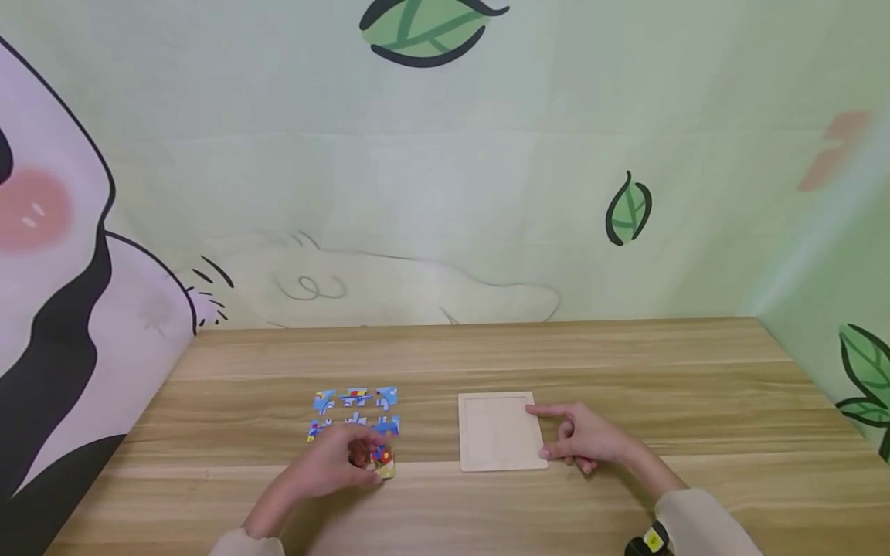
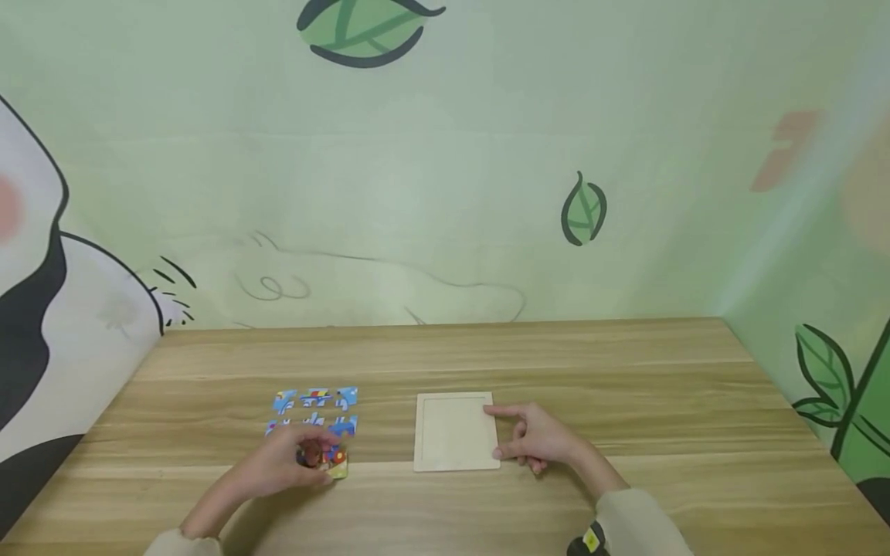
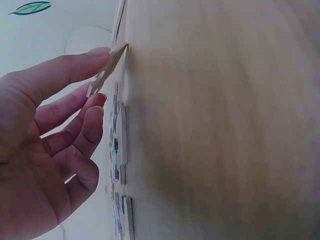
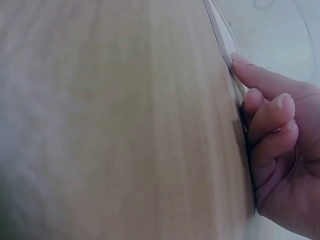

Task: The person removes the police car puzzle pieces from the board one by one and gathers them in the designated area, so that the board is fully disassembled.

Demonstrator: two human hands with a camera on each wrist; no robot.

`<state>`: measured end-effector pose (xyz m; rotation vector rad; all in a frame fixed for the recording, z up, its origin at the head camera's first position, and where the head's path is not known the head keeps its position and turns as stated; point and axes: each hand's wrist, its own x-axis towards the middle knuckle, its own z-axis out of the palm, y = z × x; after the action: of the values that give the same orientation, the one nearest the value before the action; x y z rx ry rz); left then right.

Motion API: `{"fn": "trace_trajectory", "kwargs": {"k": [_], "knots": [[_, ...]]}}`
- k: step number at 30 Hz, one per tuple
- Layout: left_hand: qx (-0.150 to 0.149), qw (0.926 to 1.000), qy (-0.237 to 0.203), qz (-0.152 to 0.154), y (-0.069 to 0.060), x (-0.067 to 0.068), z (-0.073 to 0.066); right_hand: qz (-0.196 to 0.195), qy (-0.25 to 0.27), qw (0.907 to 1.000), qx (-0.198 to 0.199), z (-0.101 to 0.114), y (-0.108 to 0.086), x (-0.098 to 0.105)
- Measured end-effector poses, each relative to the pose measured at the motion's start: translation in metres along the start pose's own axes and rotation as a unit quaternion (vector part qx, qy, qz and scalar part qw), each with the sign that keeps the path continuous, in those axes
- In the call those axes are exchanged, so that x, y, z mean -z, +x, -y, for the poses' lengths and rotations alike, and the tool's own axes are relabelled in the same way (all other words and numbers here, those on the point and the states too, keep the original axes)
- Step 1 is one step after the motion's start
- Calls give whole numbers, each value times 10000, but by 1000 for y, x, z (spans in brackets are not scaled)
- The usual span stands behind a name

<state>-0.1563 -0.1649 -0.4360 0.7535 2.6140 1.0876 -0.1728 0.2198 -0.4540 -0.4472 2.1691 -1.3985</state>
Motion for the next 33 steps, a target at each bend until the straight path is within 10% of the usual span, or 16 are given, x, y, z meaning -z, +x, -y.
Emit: {"fn": "trace_trajectory", "kwargs": {"k": [33], "knots": [[-97, 9985, 480, 224, 12, 2, -1, -29, -66, 9999, 117, 4, -2, -2]]}}
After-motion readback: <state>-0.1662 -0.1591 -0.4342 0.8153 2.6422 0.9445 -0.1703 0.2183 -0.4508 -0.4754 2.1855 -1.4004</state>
